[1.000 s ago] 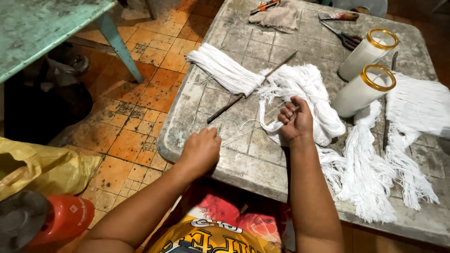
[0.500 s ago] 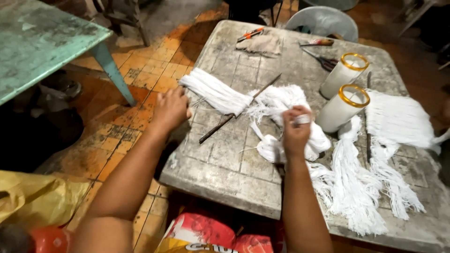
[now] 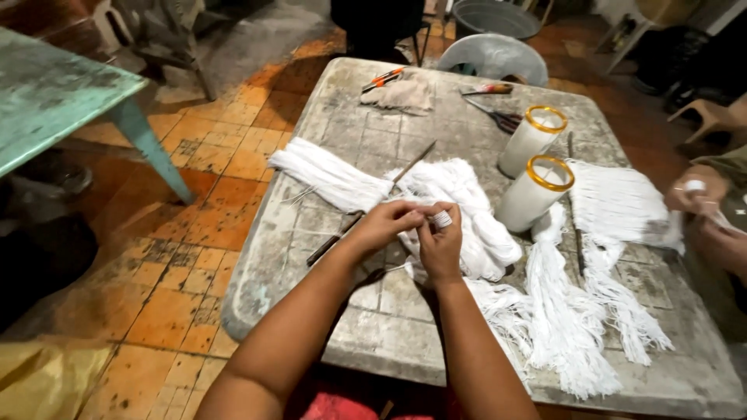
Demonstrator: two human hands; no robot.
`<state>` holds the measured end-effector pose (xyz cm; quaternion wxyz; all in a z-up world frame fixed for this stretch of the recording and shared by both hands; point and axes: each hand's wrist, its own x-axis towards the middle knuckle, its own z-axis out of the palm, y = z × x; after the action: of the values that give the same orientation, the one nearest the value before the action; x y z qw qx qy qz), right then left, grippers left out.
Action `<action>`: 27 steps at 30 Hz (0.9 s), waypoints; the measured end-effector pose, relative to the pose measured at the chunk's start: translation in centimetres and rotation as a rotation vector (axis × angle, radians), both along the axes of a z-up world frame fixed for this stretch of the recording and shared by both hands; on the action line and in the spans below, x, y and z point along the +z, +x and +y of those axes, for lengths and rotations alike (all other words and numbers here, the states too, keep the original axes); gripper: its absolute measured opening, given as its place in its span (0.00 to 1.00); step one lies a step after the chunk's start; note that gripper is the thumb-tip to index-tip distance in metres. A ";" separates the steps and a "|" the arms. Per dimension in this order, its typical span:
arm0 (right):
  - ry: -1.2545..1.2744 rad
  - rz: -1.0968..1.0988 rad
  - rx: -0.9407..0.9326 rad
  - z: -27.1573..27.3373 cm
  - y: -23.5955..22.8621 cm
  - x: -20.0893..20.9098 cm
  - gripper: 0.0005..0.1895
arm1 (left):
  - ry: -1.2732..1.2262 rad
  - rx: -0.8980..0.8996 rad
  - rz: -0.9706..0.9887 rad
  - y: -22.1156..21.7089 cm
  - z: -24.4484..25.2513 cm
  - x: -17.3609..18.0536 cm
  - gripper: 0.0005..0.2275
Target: Organize and separate bundles of white yarn fringe on a table using a thin metal rod.
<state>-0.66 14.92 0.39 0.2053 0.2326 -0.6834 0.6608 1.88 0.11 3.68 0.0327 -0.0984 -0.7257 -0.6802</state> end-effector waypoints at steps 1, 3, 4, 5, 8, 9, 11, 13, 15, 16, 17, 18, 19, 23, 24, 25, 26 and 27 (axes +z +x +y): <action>0.000 0.006 -0.008 0.2 0.1 0.6 0.09 | 0.000 -0.008 0.006 0.2 -0.2 0.4 0.18; 0.043 0.069 0.006 -0.1 0.7 1.6 0.05 | 0.264 0.054 -0.231 1.2 -1.2 0.9 0.16; 0.044 0.066 0.010 -0.3 0.8 1.6 0.05 | 0.266 0.058 -0.234 1.5 -1.3 0.8 0.16; 0.031 0.046 0.031 -0.5 1.0 1.7 0.06 | 0.350 0.054 -0.256 1.7 -1.4 0.6 0.14; 0.024 0.026 0.056 -0.8 1.4 2.2 0.06 | 0.483 0.040 -0.279 2.1 -1.5 1.4 0.12; 0.035 0.028 0.062 -0.7 1.6 2.3 0.05 | 0.538 0.033 -0.280 2.2 -1.4 1.7 0.11; -0.144 -0.259 0.115 -1.1 1.8 2.1 0.07 | 0.517 0.048 -0.242 1.0 -1.7 -0.3 0.11; -0.328 -0.543 0.166 -1.1 1.9 1.6 0.10 | 0.493 0.062 -0.202 0.9 -1.6 -0.4 0.10; -0.424 -0.841 0.541 -0.7 1.7 0.6 0.10 | 0.317 0.037 -0.080 1.9 -1.3 1.4 0.08; -0.425 -0.844 0.539 -0.8 2.1 1.5 0.10 | 0.317 0.036 -0.084 1.8 -1.4 1.1 0.08; -0.474 -0.939 0.625 -0.8 2.4 2.4 0.09 | 0.233 -0.018 -0.036 1.7 -1.5 0.7 0.08; -0.523 -1.033 0.712 -0.9 2.8 3.3 0.13 | 0.149 -0.072 0.011 1.6 -1.7 0.4 0.08; -0.524 -1.035 0.711 -1.1 3.3 4.2 0.13 | 0.149 -0.072 0.009 1.7 -1.5 0.2 0.08; -0.561 -0.945 0.587 -0.9 1.9 2.1 0.10 | 0.194 0.077 0.084 0.4 -1.3 -1.6 0.08; -0.536 -0.838 0.459 -0.7 0.6 0.1 0.06 | 0.242 0.177 0.077 -0.4 -1.4 -2.2 0.08; -0.538 -0.837 0.460 -1.1 1.9 1.8 0.06 | 0.240 0.177 0.078 -0.7 -1.4 -2.8 0.08; -0.418 -0.705 0.362 -1.4 3.2 3.5 0.06 | 0.243 0.250 0.080 -1.1 -1.2 -3.5 0.08; -0.298 -0.572 0.264 -1.6 4.5 5.1 0.07 | 0.245 0.324 0.082 -1.4 -1.0 -4.2 0.09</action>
<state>3.88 13.29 5.53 -0.0502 0.0920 -0.5732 0.8127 0.46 -0.91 -0.49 0.1827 -0.0033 -0.6418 -0.7447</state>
